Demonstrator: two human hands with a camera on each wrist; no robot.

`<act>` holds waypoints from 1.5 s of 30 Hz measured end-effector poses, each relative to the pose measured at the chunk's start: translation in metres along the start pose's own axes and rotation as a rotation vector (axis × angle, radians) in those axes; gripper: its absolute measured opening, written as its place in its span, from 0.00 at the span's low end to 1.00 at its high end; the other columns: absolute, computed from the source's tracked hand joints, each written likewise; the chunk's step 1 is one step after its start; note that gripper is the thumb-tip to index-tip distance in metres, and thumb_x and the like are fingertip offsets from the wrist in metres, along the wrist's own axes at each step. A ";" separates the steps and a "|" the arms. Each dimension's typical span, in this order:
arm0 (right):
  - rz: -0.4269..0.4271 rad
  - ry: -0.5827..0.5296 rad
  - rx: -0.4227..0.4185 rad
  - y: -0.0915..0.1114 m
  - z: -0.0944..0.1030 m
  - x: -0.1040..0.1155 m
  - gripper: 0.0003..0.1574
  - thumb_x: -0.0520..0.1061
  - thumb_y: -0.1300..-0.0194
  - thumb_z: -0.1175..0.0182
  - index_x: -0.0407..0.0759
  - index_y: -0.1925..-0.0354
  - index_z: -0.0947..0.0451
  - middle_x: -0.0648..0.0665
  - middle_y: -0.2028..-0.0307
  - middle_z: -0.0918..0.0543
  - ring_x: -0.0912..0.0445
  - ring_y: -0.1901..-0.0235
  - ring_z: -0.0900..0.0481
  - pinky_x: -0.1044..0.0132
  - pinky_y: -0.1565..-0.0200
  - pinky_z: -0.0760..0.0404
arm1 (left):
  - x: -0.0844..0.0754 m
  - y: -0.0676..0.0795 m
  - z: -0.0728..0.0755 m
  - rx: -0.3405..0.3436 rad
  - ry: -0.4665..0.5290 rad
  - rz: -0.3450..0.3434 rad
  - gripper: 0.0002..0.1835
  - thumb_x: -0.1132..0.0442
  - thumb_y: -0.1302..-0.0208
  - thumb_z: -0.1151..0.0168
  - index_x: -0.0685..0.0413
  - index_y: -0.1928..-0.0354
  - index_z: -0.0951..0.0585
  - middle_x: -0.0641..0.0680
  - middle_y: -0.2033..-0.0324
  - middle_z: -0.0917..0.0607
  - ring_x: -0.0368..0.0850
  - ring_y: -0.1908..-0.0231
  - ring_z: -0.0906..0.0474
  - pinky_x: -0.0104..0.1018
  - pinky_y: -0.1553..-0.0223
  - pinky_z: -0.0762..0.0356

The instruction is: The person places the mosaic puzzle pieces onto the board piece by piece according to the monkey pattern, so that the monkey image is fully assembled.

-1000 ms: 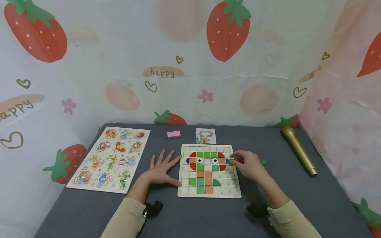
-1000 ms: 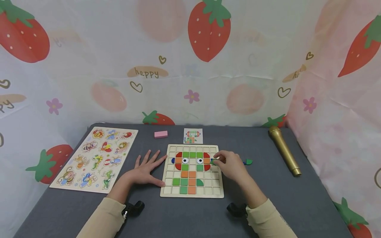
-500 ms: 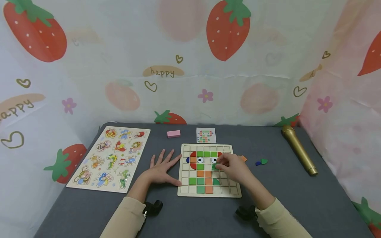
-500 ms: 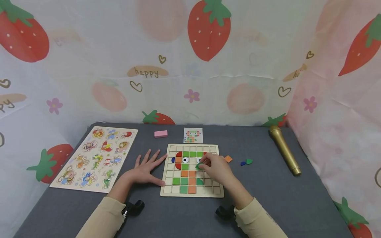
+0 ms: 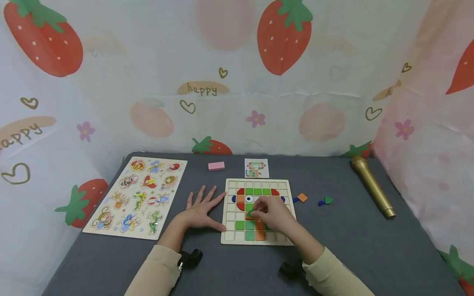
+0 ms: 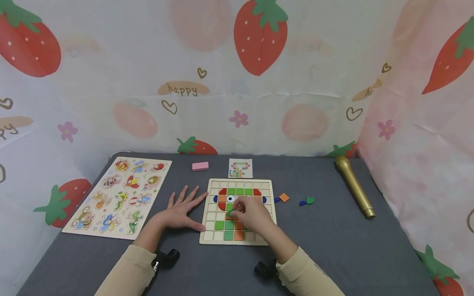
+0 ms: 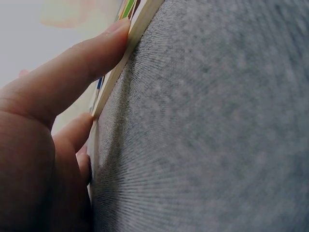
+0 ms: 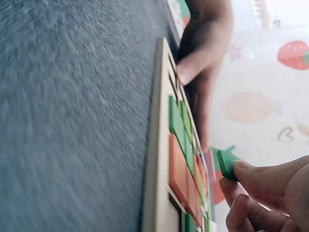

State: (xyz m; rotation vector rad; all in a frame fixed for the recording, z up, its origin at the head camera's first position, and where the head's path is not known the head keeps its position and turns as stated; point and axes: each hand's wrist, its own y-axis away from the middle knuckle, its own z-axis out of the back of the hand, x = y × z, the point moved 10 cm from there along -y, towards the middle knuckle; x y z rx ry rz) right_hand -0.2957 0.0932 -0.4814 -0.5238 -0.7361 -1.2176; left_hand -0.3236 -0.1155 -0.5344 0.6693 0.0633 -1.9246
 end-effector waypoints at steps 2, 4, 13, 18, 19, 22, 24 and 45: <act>0.017 0.005 0.014 -0.001 -0.006 0.003 0.06 0.44 0.36 0.30 0.49 0.67 0.18 0.53 0.73 0.18 0.59 0.73 0.22 0.64 0.68 0.22 | -0.001 0.000 0.000 -0.001 0.003 -0.002 0.62 0.26 0.54 0.30 0.29 0.19 0.51 0.50 0.18 0.60 0.61 0.21 0.79 0.70 0.29 0.80; 0.027 0.007 0.031 -0.002 -0.012 0.005 0.06 0.45 0.36 0.29 0.50 0.67 0.19 0.54 0.72 0.18 0.59 0.72 0.22 0.65 0.67 0.22 | -0.001 0.000 0.000 -0.002 0.006 -0.005 0.62 0.26 0.54 0.29 0.29 0.19 0.50 0.51 0.18 0.60 0.61 0.21 0.79 0.70 0.29 0.80; 0.038 0.052 0.070 -0.008 -0.033 0.013 0.06 0.47 0.35 0.30 0.52 0.67 0.19 0.55 0.72 0.19 0.60 0.71 0.23 0.63 0.64 0.23 | -0.001 0.000 0.000 0.002 0.011 0.000 0.62 0.26 0.54 0.29 0.28 0.20 0.50 0.50 0.18 0.61 0.60 0.21 0.79 0.70 0.29 0.81; 0.041 0.099 0.031 -0.011 -0.031 0.015 0.05 0.48 0.35 0.30 0.53 0.67 0.18 0.56 0.72 0.19 0.60 0.70 0.23 0.62 0.63 0.22 | -0.002 0.000 0.000 0.001 0.010 -0.001 0.61 0.26 0.55 0.30 0.28 0.20 0.49 0.50 0.18 0.60 0.60 0.21 0.78 0.70 0.29 0.80; 0.044 0.109 0.027 -0.012 -0.031 0.016 0.04 0.48 0.34 0.31 0.53 0.67 0.17 0.56 0.71 0.18 0.60 0.70 0.22 0.62 0.63 0.22 | -0.003 0.000 0.000 0.001 0.012 -0.001 0.61 0.26 0.55 0.29 0.28 0.20 0.49 0.50 0.18 0.60 0.60 0.21 0.78 0.70 0.29 0.81; 0.052 0.141 0.025 -0.014 -0.031 0.017 0.03 0.49 0.34 0.31 0.53 0.66 0.15 0.57 0.70 0.17 0.60 0.69 0.22 0.62 0.62 0.22 | -0.003 0.000 0.001 0.000 0.016 -0.005 0.62 0.26 0.55 0.29 0.28 0.20 0.49 0.50 0.18 0.60 0.61 0.21 0.78 0.70 0.29 0.81; 0.045 0.153 0.027 -0.015 -0.032 0.016 0.03 0.49 0.34 0.31 0.52 0.66 0.13 0.56 0.69 0.16 0.60 0.69 0.23 0.62 0.62 0.22 | -0.003 0.000 0.001 0.000 0.016 -0.007 0.62 0.26 0.55 0.29 0.28 0.20 0.49 0.50 0.18 0.60 0.61 0.21 0.78 0.70 0.29 0.81; -0.015 0.126 -0.025 -0.010 -0.001 -0.001 0.06 0.47 0.34 0.32 0.50 0.58 0.13 0.54 0.68 0.17 0.57 0.70 0.23 0.63 0.71 0.24 | -0.001 -0.001 -0.001 -0.001 0.010 0.000 0.63 0.26 0.56 0.29 0.29 0.19 0.50 0.50 0.18 0.60 0.61 0.21 0.79 0.70 0.30 0.81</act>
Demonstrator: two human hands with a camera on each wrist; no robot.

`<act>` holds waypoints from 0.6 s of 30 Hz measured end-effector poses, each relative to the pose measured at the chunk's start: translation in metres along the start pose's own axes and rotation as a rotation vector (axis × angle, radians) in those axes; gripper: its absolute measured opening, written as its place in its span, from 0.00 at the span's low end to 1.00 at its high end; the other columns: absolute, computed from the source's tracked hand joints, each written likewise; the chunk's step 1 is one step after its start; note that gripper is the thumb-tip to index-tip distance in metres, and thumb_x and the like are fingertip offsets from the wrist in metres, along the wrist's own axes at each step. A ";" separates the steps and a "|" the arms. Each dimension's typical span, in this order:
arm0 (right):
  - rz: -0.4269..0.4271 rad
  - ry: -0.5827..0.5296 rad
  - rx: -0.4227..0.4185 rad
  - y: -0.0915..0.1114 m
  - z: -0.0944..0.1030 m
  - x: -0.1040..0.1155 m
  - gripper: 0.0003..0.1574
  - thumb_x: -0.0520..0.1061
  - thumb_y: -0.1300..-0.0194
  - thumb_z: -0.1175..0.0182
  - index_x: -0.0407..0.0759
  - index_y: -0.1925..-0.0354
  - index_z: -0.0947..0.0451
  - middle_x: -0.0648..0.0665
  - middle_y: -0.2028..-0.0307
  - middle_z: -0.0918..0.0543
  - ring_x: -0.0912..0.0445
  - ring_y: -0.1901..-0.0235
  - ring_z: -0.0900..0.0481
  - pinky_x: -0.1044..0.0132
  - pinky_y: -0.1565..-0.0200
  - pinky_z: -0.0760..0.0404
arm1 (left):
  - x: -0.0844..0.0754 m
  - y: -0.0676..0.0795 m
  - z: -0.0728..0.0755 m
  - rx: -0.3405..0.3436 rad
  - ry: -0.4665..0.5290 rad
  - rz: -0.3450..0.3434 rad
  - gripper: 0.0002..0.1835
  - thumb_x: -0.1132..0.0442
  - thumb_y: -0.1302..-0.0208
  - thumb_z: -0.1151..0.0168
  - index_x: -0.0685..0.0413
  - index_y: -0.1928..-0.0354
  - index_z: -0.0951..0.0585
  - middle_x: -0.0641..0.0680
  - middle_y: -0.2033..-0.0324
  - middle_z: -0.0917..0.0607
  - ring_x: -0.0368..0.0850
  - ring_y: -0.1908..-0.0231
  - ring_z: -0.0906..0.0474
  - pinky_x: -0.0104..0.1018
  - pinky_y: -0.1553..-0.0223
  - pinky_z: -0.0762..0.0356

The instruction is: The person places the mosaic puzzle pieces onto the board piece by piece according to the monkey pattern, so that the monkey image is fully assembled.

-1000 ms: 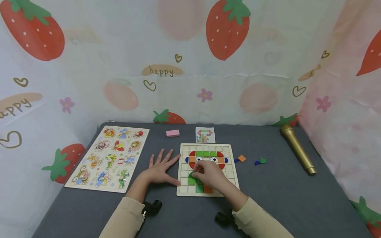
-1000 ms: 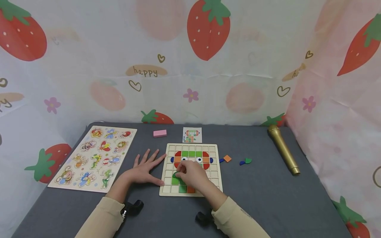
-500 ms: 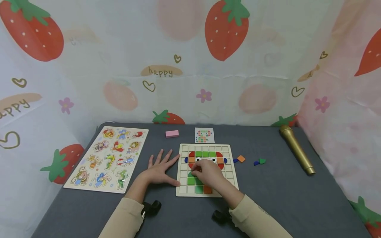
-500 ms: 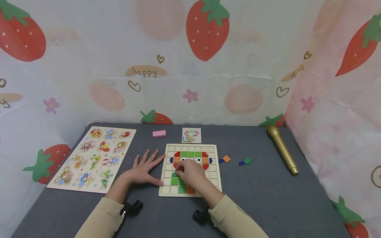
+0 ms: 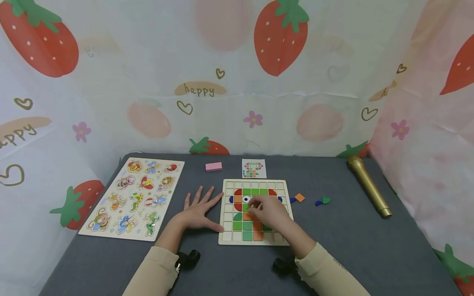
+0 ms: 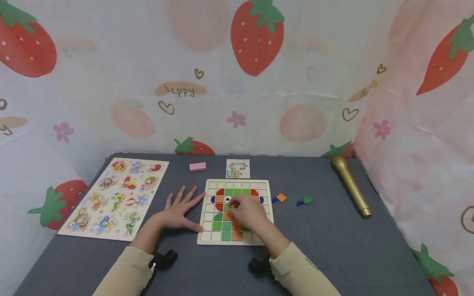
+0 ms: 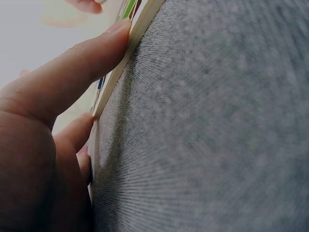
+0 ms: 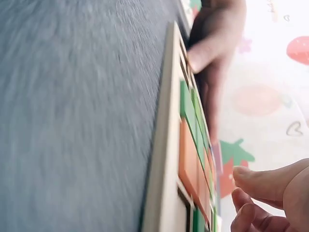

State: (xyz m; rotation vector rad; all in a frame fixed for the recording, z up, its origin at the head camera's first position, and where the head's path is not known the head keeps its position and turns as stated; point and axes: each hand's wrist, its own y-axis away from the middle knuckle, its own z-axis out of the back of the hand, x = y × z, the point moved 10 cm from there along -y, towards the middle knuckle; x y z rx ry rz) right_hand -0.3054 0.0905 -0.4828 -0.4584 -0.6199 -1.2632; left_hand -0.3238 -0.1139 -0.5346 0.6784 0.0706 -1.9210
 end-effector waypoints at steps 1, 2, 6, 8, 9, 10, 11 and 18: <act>-0.004 0.002 -0.011 0.000 0.004 -0.003 0.06 0.47 0.34 0.31 0.50 0.58 0.13 0.54 0.68 0.17 0.57 0.70 0.23 0.63 0.70 0.24 | 0.000 0.000 0.000 0.000 -0.001 0.001 0.63 0.25 0.56 0.29 0.29 0.19 0.50 0.50 0.18 0.60 0.61 0.21 0.79 0.70 0.29 0.81; -0.005 0.005 -0.022 0.001 0.008 -0.006 0.06 0.47 0.34 0.31 0.50 0.58 0.13 0.54 0.68 0.17 0.57 0.70 0.23 0.63 0.70 0.23 | 0.000 0.000 0.000 0.001 -0.002 0.004 0.63 0.25 0.56 0.29 0.29 0.19 0.51 0.50 0.18 0.60 0.60 0.21 0.79 0.70 0.29 0.81; -0.027 0.018 -0.053 0.001 0.021 -0.019 0.07 0.48 0.34 0.31 0.50 0.58 0.13 0.53 0.68 0.16 0.58 0.69 0.22 0.64 0.69 0.23 | 0.001 0.000 0.000 0.002 0.001 0.006 0.63 0.25 0.56 0.29 0.28 0.19 0.50 0.50 0.18 0.60 0.60 0.21 0.79 0.70 0.30 0.82; -0.039 0.013 -0.066 0.002 0.028 -0.026 0.08 0.47 0.35 0.30 0.48 0.58 0.13 0.52 0.67 0.16 0.57 0.69 0.21 0.64 0.70 0.22 | 0.001 0.000 -0.001 0.001 0.005 0.004 0.63 0.25 0.56 0.29 0.28 0.19 0.50 0.50 0.18 0.60 0.60 0.21 0.79 0.70 0.30 0.81; -0.049 0.003 -0.072 0.002 0.032 -0.030 0.09 0.47 0.35 0.30 0.47 0.57 0.13 0.52 0.67 0.16 0.57 0.69 0.22 0.64 0.69 0.23 | 0.001 0.000 -0.001 0.001 0.008 0.002 0.63 0.25 0.56 0.29 0.28 0.20 0.49 0.50 0.18 0.60 0.61 0.21 0.79 0.70 0.30 0.81; -0.053 -0.003 -0.079 0.003 0.037 -0.033 0.09 0.46 0.35 0.30 0.46 0.57 0.13 0.51 0.67 0.15 0.57 0.69 0.22 0.64 0.70 0.23 | 0.001 0.000 -0.001 0.000 0.008 0.000 0.63 0.25 0.56 0.29 0.28 0.20 0.49 0.50 0.18 0.60 0.61 0.21 0.79 0.70 0.30 0.81; -0.066 -0.014 -0.084 0.004 0.041 -0.037 0.10 0.46 0.35 0.31 0.45 0.56 0.13 0.51 0.67 0.16 0.56 0.70 0.22 0.64 0.70 0.23 | 0.000 0.000 -0.001 -0.001 0.008 -0.001 0.63 0.25 0.56 0.29 0.28 0.20 0.49 0.50 0.18 0.60 0.61 0.21 0.79 0.70 0.30 0.81; -0.108 -0.001 -0.131 0.009 0.070 -0.061 0.12 0.47 0.33 0.32 0.43 0.53 0.14 0.47 0.65 0.15 0.54 0.66 0.20 0.64 0.70 0.22 | 0.000 -0.001 0.000 -0.002 0.000 -0.002 0.63 0.25 0.56 0.29 0.28 0.20 0.49 0.50 0.18 0.60 0.60 0.21 0.79 0.70 0.29 0.80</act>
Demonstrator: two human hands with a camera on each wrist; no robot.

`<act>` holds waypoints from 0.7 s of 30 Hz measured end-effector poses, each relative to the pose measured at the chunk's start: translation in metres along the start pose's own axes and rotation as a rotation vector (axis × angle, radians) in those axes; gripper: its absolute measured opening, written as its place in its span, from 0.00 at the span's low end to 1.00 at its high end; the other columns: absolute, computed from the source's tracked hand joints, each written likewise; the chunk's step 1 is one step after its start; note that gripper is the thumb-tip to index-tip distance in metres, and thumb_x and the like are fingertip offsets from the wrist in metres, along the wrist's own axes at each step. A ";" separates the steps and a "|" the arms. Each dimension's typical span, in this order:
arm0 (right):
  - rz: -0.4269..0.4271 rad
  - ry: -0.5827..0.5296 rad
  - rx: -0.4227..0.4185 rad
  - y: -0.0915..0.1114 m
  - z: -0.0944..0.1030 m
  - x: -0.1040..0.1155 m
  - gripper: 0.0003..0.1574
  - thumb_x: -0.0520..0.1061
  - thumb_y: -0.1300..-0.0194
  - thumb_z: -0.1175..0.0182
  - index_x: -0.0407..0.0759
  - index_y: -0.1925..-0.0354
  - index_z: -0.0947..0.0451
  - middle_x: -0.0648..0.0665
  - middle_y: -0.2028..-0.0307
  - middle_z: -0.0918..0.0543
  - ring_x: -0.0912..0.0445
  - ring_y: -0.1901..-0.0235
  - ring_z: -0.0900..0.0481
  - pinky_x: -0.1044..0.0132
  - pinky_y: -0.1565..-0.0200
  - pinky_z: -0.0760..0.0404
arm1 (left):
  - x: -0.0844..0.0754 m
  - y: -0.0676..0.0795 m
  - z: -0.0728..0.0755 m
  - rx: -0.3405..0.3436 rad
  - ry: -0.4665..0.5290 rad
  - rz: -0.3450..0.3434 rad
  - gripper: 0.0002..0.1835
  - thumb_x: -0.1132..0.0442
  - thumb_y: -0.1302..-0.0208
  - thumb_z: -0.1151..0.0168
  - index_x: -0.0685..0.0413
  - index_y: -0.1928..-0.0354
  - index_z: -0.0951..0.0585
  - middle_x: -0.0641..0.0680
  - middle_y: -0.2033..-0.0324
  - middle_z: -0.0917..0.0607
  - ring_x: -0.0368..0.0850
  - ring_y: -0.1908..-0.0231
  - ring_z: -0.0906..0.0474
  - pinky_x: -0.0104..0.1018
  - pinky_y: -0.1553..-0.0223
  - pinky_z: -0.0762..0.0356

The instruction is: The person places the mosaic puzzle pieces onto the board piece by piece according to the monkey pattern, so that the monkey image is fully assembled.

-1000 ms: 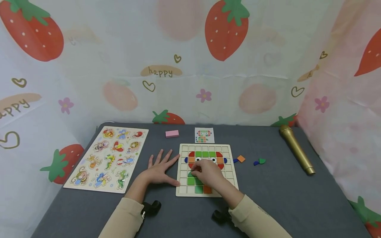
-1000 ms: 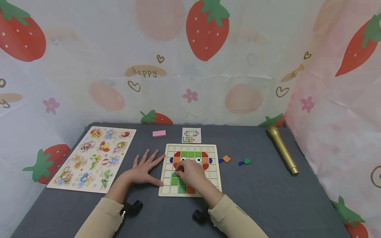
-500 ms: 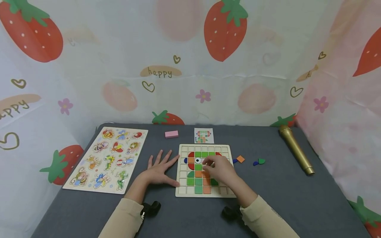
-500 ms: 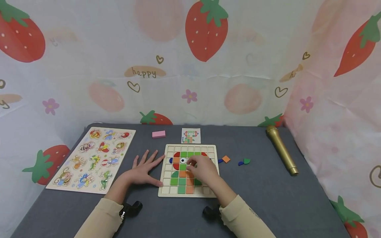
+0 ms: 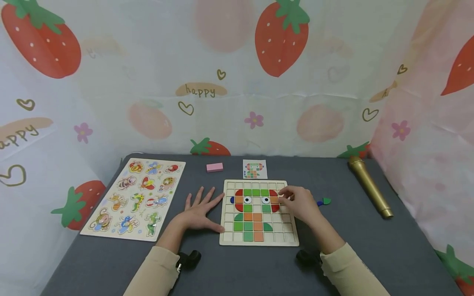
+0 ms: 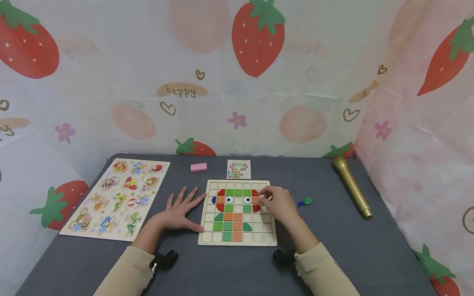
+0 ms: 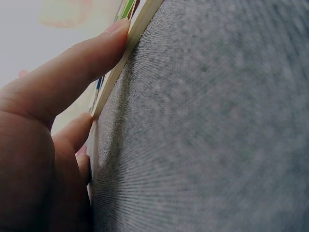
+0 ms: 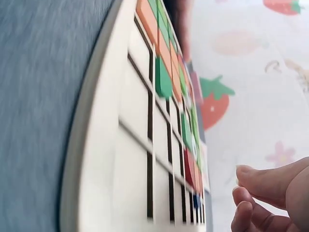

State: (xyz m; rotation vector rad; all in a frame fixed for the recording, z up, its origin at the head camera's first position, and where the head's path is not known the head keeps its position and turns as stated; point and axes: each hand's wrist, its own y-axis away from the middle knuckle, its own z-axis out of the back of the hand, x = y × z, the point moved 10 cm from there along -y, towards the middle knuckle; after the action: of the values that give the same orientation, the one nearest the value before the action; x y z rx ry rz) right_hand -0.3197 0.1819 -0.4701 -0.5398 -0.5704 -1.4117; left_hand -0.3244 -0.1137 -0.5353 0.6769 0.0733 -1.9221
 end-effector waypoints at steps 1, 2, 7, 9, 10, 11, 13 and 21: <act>-0.004 0.002 -0.006 0.000 0.003 -0.004 0.13 0.46 0.33 0.32 0.43 0.52 0.14 0.47 0.65 0.15 0.54 0.66 0.19 0.64 0.70 0.22 | 0.000 0.000 0.000 0.001 -0.003 0.000 0.63 0.25 0.56 0.29 0.27 0.20 0.50 0.50 0.18 0.60 0.60 0.21 0.79 0.70 0.29 0.80; -0.009 -0.001 -0.013 0.000 0.006 -0.008 0.14 0.46 0.33 0.32 0.42 0.52 0.15 0.46 0.64 0.15 0.53 0.65 0.19 0.64 0.70 0.21 | 0.000 0.000 0.000 0.001 -0.004 0.001 0.63 0.25 0.56 0.29 0.27 0.20 0.50 0.50 0.18 0.60 0.60 0.21 0.79 0.70 0.29 0.80; -0.025 0.003 -0.043 -0.001 0.019 -0.027 0.16 0.46 0.32 0.33 0.39 0.49 0.16 0.43 0.61 0.14 0.51 0.63 0.18 0.62 0.69 0.20 | -0.002 -0.001 0.001 0.000 -0.006 -0.005 0.63 0.25 0.55 0.29 0.27 0.20 0.50 0.49 0.18 0.61 0.60 0.21 0.79 0.70 0.29 0.81; -0.028 0.006 -0.050 0.000 0.023 -0.034 0.17 0.46 0.32 0.33 0.39 0.48 0.17 0.42 0.59 0.14 0.49 0.61 0.17 0.61 0.68 0.20 | -0.003 -0.001 0.001 -0.001 -0.004 -0.006 0.63 0.25 0.55 0.29 0.27 0.20 0.50 0.49 0.18 0.61 0.60 0.21 0.79 0.70 0.29 0.81; -0.031 0.008 -0.051 0.000 0.025 -0.037 0.17 0.45 0.31 0.34 0.39 0.47 0.17 0.41 0.58 0.14 0.49 0.60 0.16 0.60 0.67 0.19 | -0.003 -0.001 0.001 -0.001 -0.005 -0.006 0.63 0.26 0.55 0.29 0.27 0.20 0.50 0.49 0.18 0.61 0.60 0.21 0.79 0.70 0.29 0.81; -0.038 0.010 -0.056 0.000 0.026 -0.041 0.17 0.45 0.31 0.34 0.39 0.47 0.17 0.41 0.58 0.14 0.48 0.59 0.16 0.59 0.66 0.18 | -0.003 -0.001 0.001 -0.001 -0.006 -0.006 0.63 0.26 0.55 0.29 0.28 0.20 0.50 0.50 0.18 0.61 0.60 0.21 0.79 0.70 0.29 0.81; -0.053 0.011 -0.065 -0.001 0.029 -0.048 0.18 0.45 0.31 0.34 0.40 0.46 0.18 0.40 0.56 0.14 0.46 0.57 0.16 0.57 0.64 0.17 | -0.003 0.000 0.001 -0.001 -0.007 -0.006 0.63 0.26 0.55 0.29 0.28 0.19 0.50 0.50 0.18 0.60 0.60 0.21 0.79 0.70 0.29 0.80; -0.091 0.042 -0.056 -0.005 0.033 -0.067 0.26 0.49 0.31 0.33 0.35 0.42 0.21 0.33 0.46 0.17 0.39 0.46 0.18 0.46 0.50 0.18 | -0.002 0.000 0.002 -0.004 0.001 -0.008 0.63 0.26 0.56 0.29 0.29 0.20 0.50 0.50 0.18 0.60 0.61 0.21 0.79 0.71 0.30 0.80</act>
State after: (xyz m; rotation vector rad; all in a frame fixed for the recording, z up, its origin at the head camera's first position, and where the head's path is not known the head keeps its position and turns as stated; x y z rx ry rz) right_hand -0.3306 0.2535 -0.4892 -0.5336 -0.5287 -1.5255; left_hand -0.3243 -0.1127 -0.5325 0.6757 0.0807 -1.9286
